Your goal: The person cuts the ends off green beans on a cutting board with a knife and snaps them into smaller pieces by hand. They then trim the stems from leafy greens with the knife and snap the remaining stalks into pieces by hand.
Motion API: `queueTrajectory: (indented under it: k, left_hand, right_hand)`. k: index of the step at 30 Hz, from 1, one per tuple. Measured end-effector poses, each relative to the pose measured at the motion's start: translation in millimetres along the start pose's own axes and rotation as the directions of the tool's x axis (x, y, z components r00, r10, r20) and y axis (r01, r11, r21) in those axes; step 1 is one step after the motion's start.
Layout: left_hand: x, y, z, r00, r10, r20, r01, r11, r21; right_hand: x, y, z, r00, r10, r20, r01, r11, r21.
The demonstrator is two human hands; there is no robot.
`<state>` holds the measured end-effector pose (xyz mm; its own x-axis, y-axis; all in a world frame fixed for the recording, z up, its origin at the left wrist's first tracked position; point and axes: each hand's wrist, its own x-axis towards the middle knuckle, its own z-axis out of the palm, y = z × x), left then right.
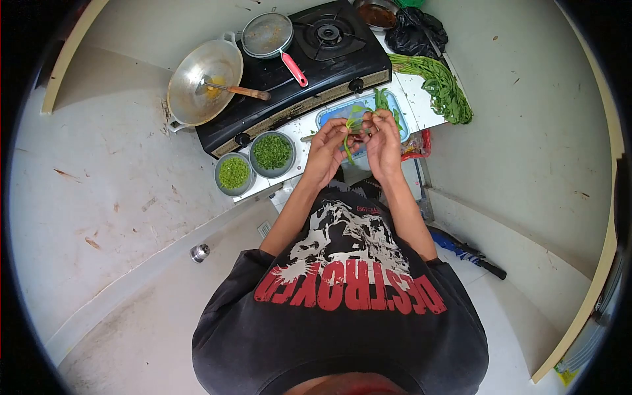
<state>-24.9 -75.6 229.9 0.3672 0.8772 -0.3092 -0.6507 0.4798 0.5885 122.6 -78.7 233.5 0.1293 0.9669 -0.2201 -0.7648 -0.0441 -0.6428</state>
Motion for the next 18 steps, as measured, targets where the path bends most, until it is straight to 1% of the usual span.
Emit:
queueTrajectory:
  k: [1,4,7,10,13,16,18]
  left_hand:
    - [0,1,-3,1.0,0.001,-0.015,-0.001,1.0,-0.013]
    - [-1,7,-8,0.999,0.011,-0.03,-0.012,1.0,-0.018]
    - [-1,12,-10,0.999,0.015,-0.032,-0.016,1.0,-0.016]
    - [1,16,-9,1.0,0.006,-0.022,-0.006,1.0,-0.006]
    - [0,17,-5,1.0,-0.009,-0.014,0.01,1.0,0.013]
    - [1,16,-1,1.0,0.004,-0.023,-0.003,0.998,0.055]
    - [1,15,0,0.999,0.021,-0.043,-0.017,0.995,0.094]
  right_hand:
    - [2,-3,-4,1.0,-0.008,-0.009,0.009,1.0,0.009]
    - [3,-10,-9,1.0,-0.004,-0.004,0.004,0.999,-0.041]
    - [3,-10,-8,0.999,-0.011,-0.043,0.003,0.983,-0.185]
    - [3,-4,-3,1.0,-0.006,-0.017,-0.002,0.909,-0.417]
    - [-1,1,8,0.998,-0.014,0.063,0.043,0.868,-0.495]
    - [1,5,3,0.988,0.086,0.126,-0.012,0.866,-0.499]
    - [2,5,3,0.988,0.085,0.132,-0.002,0.846,-0.533]
